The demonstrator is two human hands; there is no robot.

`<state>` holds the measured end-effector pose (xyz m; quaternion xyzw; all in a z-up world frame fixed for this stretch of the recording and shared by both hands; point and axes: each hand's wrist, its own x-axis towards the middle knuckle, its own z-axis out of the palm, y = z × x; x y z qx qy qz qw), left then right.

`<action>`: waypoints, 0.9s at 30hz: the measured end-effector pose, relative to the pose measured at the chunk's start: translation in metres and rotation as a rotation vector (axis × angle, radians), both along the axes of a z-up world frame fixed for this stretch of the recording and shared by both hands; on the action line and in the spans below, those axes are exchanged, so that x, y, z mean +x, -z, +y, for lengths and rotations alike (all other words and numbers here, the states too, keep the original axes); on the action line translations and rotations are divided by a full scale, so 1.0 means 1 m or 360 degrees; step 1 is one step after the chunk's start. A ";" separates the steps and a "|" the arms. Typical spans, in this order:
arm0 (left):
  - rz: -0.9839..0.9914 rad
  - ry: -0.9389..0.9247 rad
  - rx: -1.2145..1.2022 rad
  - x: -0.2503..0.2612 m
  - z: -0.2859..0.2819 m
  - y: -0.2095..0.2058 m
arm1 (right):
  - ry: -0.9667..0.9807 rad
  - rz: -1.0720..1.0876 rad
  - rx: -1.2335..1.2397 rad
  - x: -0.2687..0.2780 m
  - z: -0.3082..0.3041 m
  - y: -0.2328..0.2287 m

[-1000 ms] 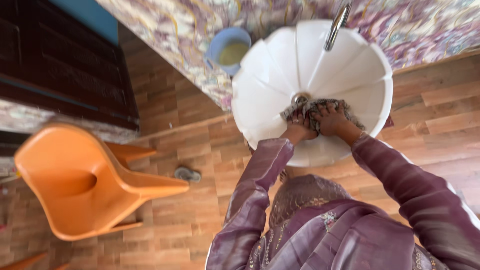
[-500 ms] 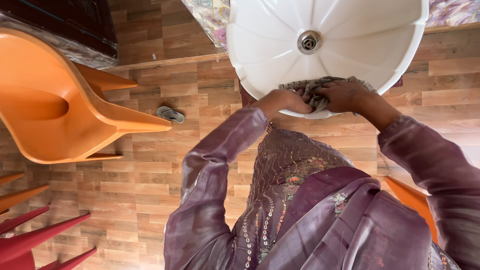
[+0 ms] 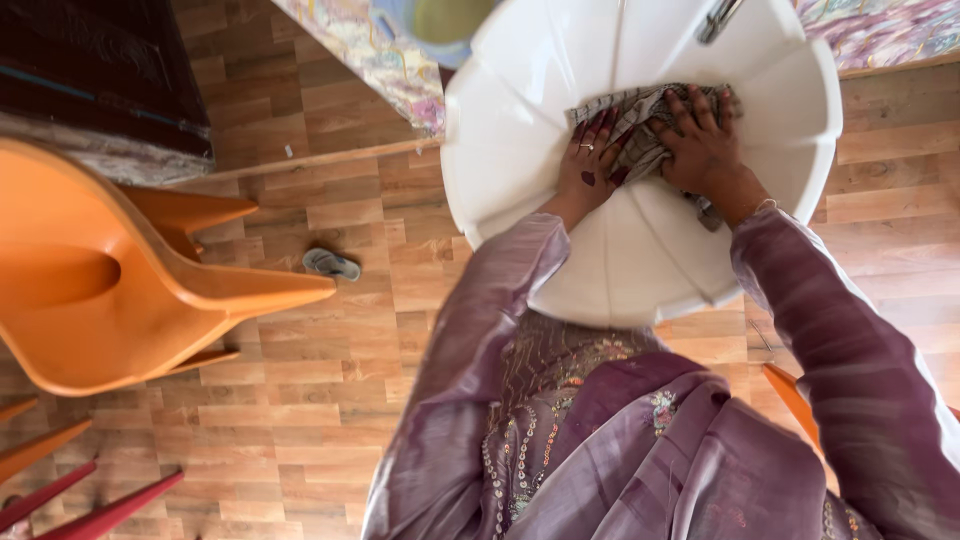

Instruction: The person scrubs the interior of a white pedestal sink with a patterned cloth. They repeatedly rub the basin surface, rinse the cloth under the faucet, and wring it out. The person also wipes the sink's drain and faucet area.

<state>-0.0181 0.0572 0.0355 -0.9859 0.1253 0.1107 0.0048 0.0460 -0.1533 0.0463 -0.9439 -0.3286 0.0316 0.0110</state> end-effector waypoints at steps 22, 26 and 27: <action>0.0014 0.0052 0.0021 0.143 -0.026 0.010 | 0.0604 0.0037 0.0366 0.067 0.046 -0.057; 0.0180 -0.0097 0.0069 0.142 -0.039 0.019 | 0.0592 0.0223 0.0355 0.067 0.047 -0.062; 0.0267 -0.0154 0.0050 0.138 -0.042 0.025 | 0.0569 0.0222 0.0231 0.067 0.051 -0.053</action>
